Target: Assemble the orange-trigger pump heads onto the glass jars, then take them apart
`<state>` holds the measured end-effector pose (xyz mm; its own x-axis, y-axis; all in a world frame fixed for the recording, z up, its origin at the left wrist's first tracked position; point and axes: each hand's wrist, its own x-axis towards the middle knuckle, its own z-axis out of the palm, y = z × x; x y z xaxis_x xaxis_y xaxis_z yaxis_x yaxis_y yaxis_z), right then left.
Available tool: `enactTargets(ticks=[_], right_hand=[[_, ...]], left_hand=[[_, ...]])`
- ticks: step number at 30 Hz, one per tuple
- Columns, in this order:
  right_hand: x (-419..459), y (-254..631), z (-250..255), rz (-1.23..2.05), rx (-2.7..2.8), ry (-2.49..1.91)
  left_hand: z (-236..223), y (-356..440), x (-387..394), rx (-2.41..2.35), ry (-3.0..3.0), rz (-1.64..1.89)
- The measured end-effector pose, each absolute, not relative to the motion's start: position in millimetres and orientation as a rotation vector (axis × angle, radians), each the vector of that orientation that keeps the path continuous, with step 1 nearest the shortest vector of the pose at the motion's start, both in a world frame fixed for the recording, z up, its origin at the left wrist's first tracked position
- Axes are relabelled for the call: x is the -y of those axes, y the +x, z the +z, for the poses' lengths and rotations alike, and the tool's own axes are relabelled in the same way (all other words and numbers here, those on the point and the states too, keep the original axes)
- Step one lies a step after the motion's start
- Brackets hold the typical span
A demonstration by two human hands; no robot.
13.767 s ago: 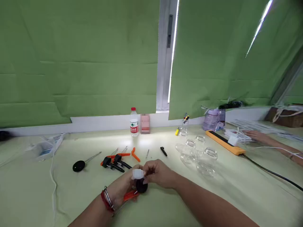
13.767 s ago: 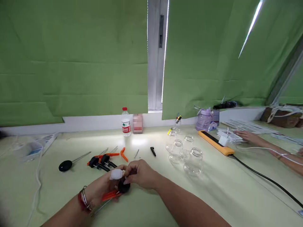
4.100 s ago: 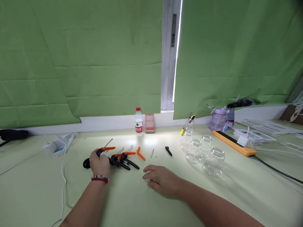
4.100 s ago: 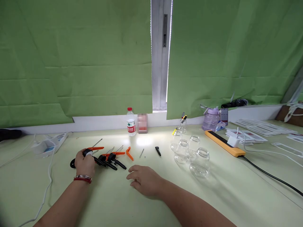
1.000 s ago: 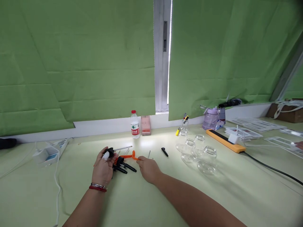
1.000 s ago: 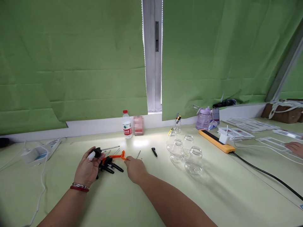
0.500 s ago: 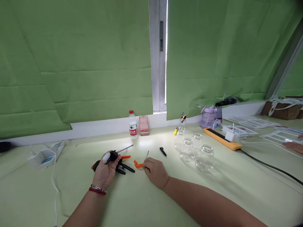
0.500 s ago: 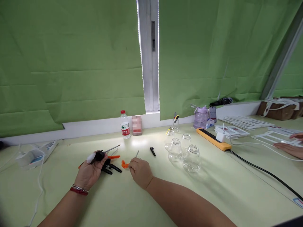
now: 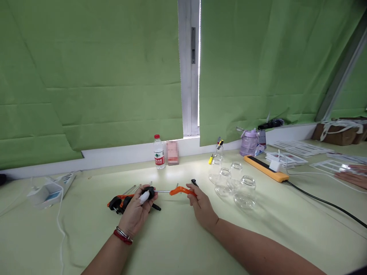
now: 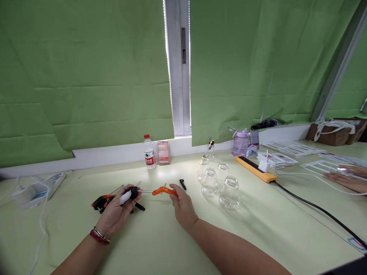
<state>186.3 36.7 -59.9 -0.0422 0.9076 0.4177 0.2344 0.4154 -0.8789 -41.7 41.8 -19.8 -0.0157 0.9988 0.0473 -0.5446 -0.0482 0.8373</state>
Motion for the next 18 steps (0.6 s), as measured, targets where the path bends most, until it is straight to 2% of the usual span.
enactTargets(ticks=[9,18], right_hand=[[-38.3,179.7,-57.6,1.257,1.219,-0.999],[-32.3,176.1,-54.5,1.370,1.230,-0.945]], left_hand=[[-27.6,-17.6,-31.2,-0.809,0.975,1.444],[-30.2,-14.6,-31.7,-0.923,1.075,1.426]])
